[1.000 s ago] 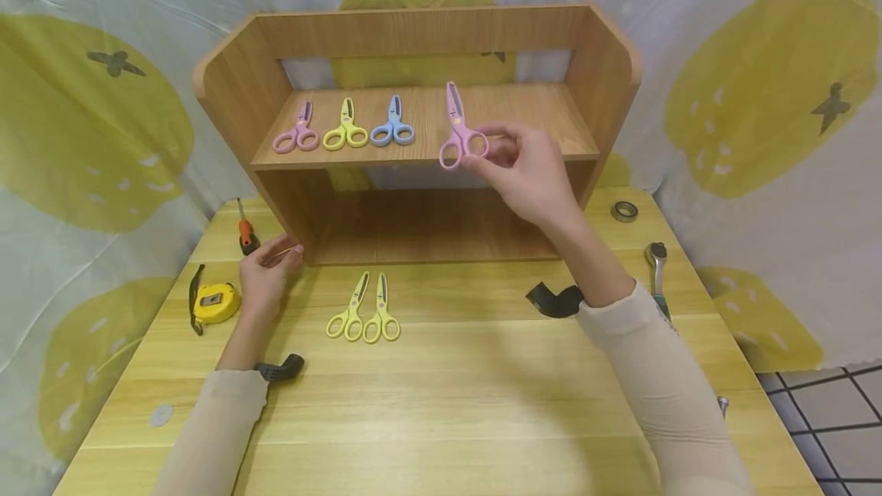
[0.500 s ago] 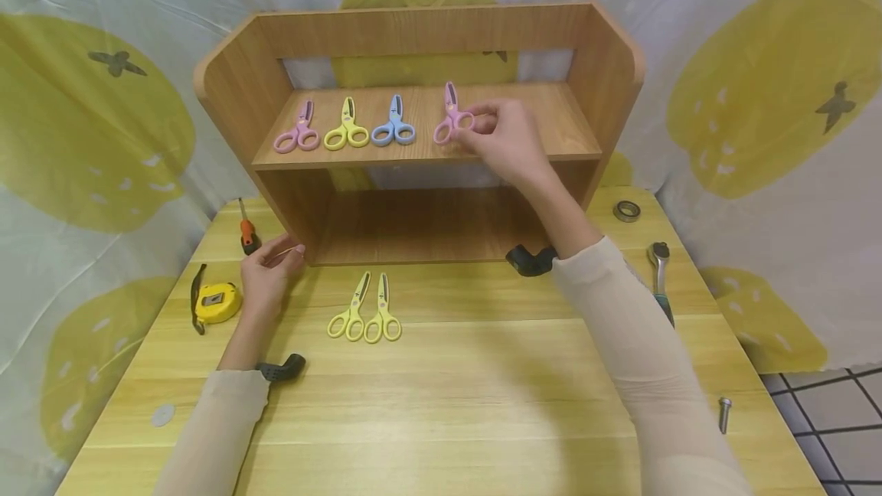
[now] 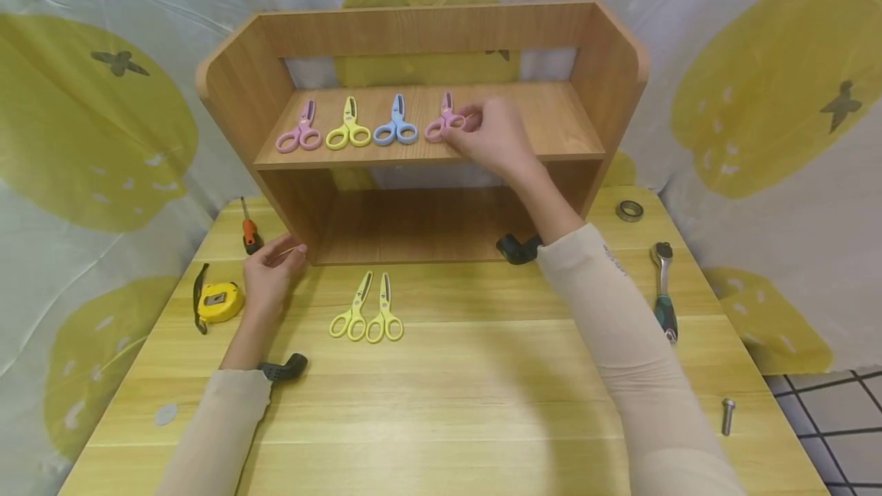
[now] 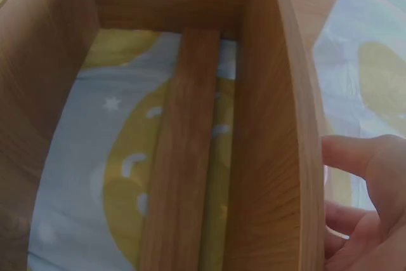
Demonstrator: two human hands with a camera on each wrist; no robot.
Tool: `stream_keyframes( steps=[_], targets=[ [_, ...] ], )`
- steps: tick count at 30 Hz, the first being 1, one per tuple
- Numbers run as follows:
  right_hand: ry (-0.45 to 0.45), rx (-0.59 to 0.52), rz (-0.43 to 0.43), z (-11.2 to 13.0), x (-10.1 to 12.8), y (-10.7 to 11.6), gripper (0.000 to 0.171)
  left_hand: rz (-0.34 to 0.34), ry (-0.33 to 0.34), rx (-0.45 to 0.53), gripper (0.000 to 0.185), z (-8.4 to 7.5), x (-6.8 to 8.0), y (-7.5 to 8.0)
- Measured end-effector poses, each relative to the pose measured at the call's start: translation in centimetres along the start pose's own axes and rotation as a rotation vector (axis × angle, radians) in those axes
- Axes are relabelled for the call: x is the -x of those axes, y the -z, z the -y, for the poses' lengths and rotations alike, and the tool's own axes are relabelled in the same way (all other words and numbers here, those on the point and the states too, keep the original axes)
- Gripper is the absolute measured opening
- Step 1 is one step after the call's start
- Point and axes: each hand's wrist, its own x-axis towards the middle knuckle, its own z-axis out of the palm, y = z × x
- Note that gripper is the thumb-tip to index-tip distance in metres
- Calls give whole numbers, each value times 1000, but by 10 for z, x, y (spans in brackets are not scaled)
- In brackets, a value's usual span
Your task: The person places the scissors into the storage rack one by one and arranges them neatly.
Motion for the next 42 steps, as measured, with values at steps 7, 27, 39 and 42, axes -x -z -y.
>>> stream_keyframes(
  steps=[7, 27, 39, 42],
  targets=[
    [48, 65, 12, -3, -2, -3, 31, 2, 5, 14, 42, 3, -2, 0],
    [77, -70, -96, -5, 50, 15, 47, 14, 9, -5, 41, -27, 13, 0],
    [144, -201, -56, -31, 112, -22, 31, 26, 25, -4, 40, -26, 12, -1],
    [145, -228, -3, -38, 125, -40, 30, 23, 16, -6, 39, -28, 13, -1]
  ],
)
